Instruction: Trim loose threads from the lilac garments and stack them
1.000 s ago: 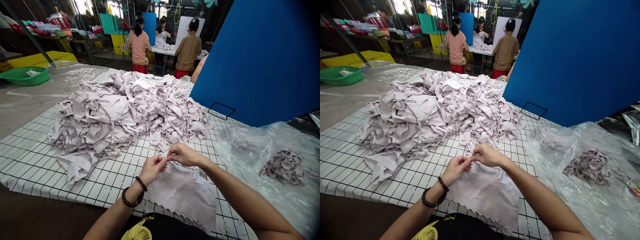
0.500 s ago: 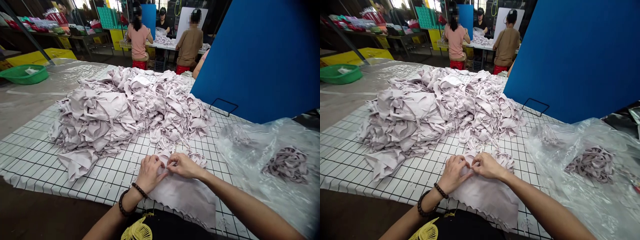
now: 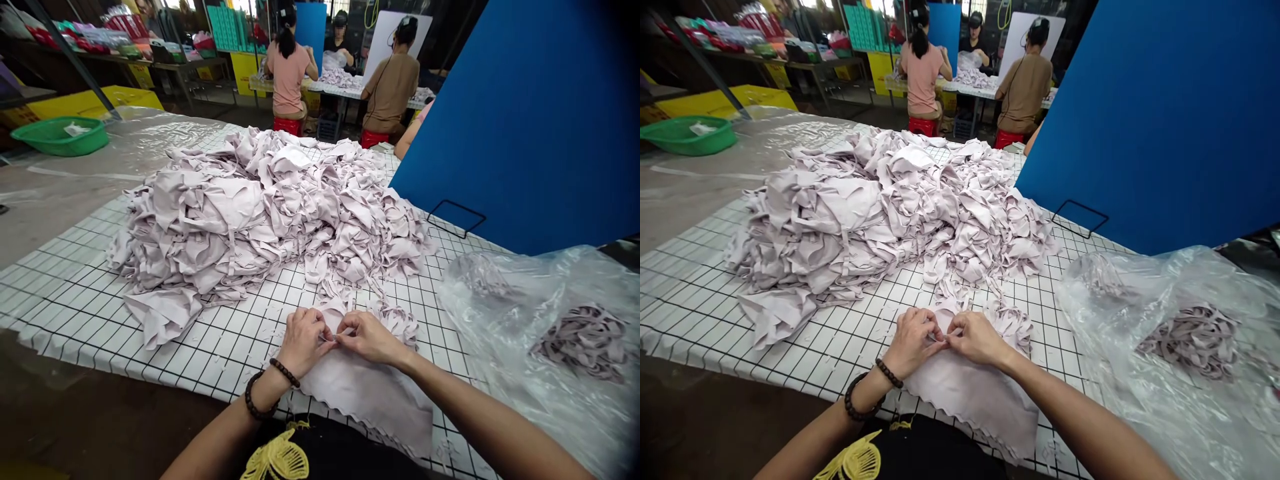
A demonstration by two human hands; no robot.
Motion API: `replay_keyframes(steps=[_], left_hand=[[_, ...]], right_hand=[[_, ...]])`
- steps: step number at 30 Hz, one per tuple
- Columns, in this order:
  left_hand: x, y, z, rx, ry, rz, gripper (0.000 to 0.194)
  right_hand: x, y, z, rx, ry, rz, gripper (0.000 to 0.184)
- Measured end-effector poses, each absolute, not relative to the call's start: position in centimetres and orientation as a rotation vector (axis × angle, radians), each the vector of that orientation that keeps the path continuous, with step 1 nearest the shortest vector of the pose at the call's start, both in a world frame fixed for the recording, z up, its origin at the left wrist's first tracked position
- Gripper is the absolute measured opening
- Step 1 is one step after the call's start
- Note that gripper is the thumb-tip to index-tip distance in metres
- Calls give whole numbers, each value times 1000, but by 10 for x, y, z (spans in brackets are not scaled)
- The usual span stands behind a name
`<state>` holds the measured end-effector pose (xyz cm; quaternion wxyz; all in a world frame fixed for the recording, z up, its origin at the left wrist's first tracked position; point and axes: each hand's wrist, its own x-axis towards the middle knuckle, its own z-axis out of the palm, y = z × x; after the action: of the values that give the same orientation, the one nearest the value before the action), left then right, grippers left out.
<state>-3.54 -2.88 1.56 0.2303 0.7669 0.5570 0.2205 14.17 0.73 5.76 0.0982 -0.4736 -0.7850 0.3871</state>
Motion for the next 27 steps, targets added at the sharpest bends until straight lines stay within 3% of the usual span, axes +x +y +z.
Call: replay_keyframes(steps=[15, 20, 23, 25, 27], left_hand=[[-32, -31, 10, 2081, 1527, 622, 22], [-35, -30, 12, 2107, 1551, 616, 27], [-34, -33, 11, 2134, 1584, 673, 35], [-33, -35, 10, 2196, 1538, 710, 30], [-32, -37, 10, 2262, 1449, 702, 24]], right_hand=[[141, 24, 74, -1129, -2979, 825, 7], [143, 60, 73, -1080, -2782, 1104, 25], [149, 81, 50, -1292, -2367, 1274, 20], [158, 95, 36, -1463, -2104, 1380, 17], [170, 108, 31, -1559, -1979, 1520, 27]])
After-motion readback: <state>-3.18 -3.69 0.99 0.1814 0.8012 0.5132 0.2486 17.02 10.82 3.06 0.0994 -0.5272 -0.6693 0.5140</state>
